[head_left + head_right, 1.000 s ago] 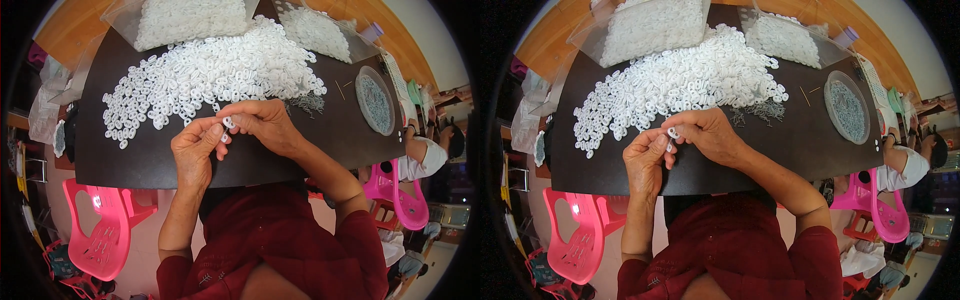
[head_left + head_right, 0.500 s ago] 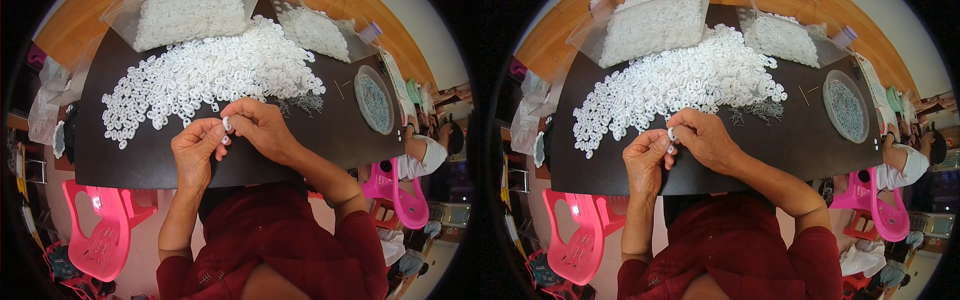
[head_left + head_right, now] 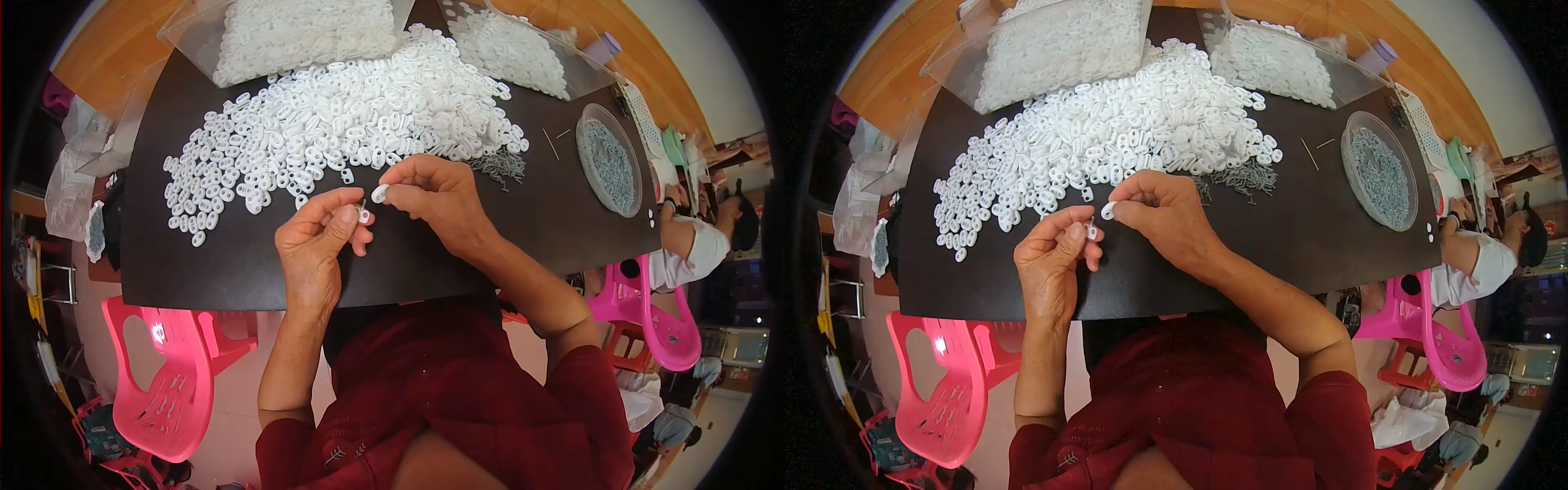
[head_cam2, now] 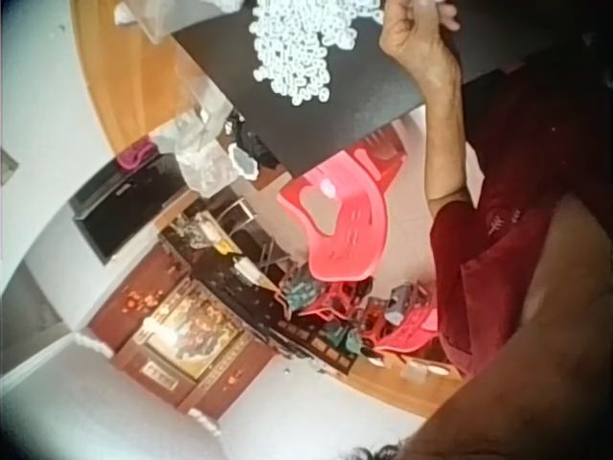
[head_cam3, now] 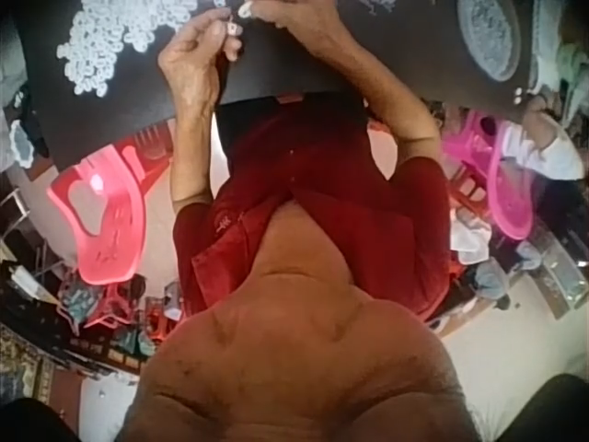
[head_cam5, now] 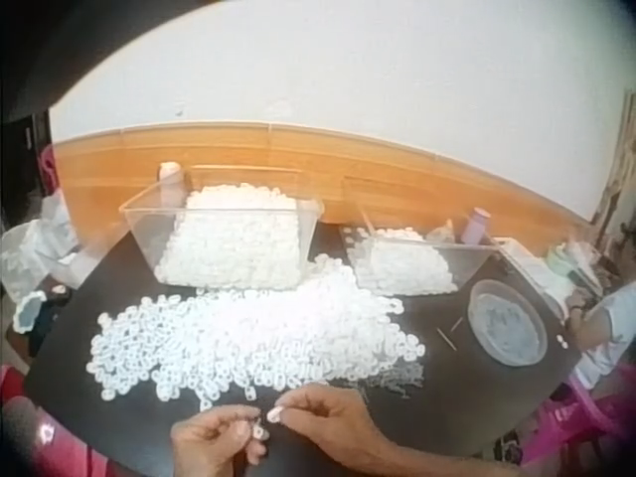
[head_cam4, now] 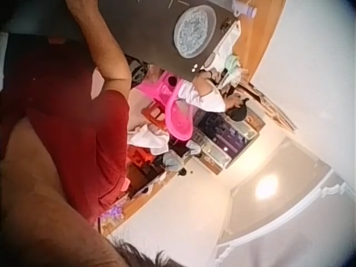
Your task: The person is manually inserting small metal pins into white plastic components while sitting at an assembly table.
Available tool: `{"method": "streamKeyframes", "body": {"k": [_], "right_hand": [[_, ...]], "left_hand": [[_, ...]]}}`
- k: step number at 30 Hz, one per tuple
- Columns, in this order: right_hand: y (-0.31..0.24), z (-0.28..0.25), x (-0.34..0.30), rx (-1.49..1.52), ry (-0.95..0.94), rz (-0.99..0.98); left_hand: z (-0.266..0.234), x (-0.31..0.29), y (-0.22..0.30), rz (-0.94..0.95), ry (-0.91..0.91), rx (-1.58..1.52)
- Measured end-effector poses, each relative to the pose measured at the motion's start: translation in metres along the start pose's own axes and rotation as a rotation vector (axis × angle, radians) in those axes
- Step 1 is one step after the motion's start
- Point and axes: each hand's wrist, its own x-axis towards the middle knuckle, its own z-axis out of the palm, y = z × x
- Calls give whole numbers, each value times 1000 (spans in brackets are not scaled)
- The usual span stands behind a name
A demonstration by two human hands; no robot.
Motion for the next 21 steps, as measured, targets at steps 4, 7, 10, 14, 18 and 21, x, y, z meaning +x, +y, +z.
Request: {"method": "streamKeyframes", "body": {"k": [4,7,10,14,18,21], "right_hand": [[-4,6,-1,62,57,-41],[-1,7,-2,95,70,36],[3,10,-2,127,62,83],[-2,12,-3,189,68,129],[-1,15,-3,218,64,147],[-3,18,-1,241,112,143]], "left_hand": [[3,-3,0,25,3,58],[4,-4,-1,19,-20,86],[6,-7,-2,28,-21,86],[10,-12,-2,41,2,143],[12,-14,-3,61,27,179],[13,-15,-3,67,42,192]]}}
